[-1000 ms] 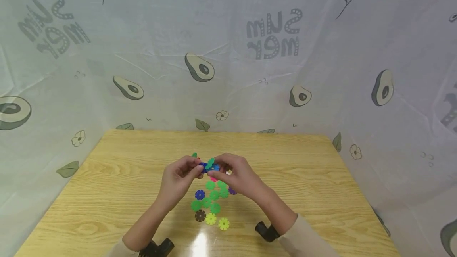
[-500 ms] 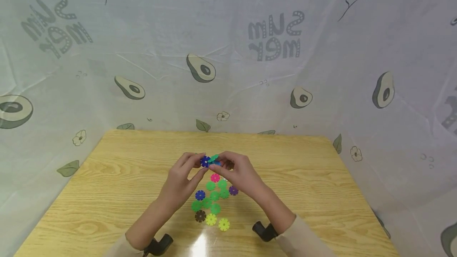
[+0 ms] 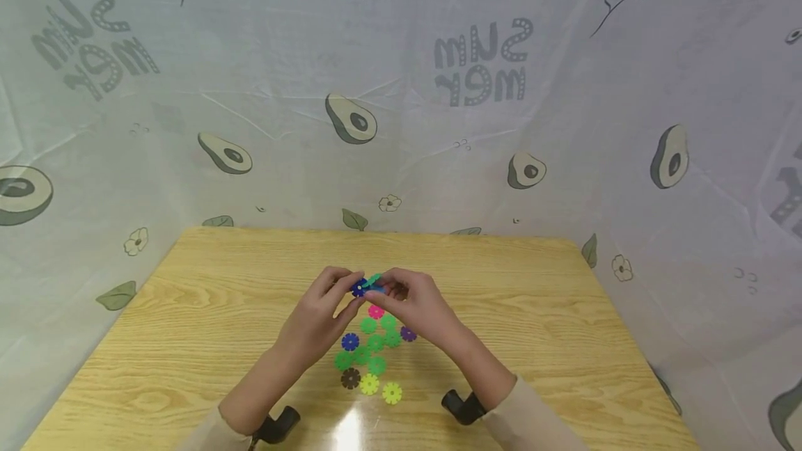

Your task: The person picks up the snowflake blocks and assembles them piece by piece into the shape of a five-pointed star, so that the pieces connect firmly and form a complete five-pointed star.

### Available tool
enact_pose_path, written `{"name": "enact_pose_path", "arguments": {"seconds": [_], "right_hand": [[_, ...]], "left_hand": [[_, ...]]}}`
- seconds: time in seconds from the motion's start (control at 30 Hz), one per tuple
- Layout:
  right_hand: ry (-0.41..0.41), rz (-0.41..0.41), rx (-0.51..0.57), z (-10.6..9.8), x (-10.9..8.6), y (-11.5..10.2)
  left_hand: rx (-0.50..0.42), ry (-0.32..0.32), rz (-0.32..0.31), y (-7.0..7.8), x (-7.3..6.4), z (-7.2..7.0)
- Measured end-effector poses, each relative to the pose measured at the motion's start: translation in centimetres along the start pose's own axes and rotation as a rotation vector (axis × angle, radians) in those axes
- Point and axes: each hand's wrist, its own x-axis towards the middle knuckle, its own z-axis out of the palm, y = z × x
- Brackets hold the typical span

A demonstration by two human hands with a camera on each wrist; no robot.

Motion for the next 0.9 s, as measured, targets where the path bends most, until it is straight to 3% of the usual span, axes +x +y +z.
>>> {"name": "enact_pose_path", "arguments": {"seconds": [0.23,0.33,0.5,0.67,0.9], "right_hand": [[0.004,0.02,0.004,-0.4,-0.5,1.4],[-0.015,0.037,-0.052,-0.6,-0.8,2.7],[-0.116,0.063,-0.176,-0.6,-1.7,5.4],[-0.185,0.139,-0.265,0.0,-2.5,7.7],[-0.179,0.178,-0.371,0.8,-2.9,9.6]], "left_hand": [[-0.197,-0.1,-0.176,-1.0,0.0,0.0],[-0.193,-0.186,-0.282,-2.0,-0.1,0.1],[-0.192,-0.369,-0.452,-4.0,-0.7,1.0],[-0.17,-0.517,-0.531,-6.1,-2.2,2.3],[-0.169,-0.579,-0.607,-8.3,-4.0,3.7]]}}
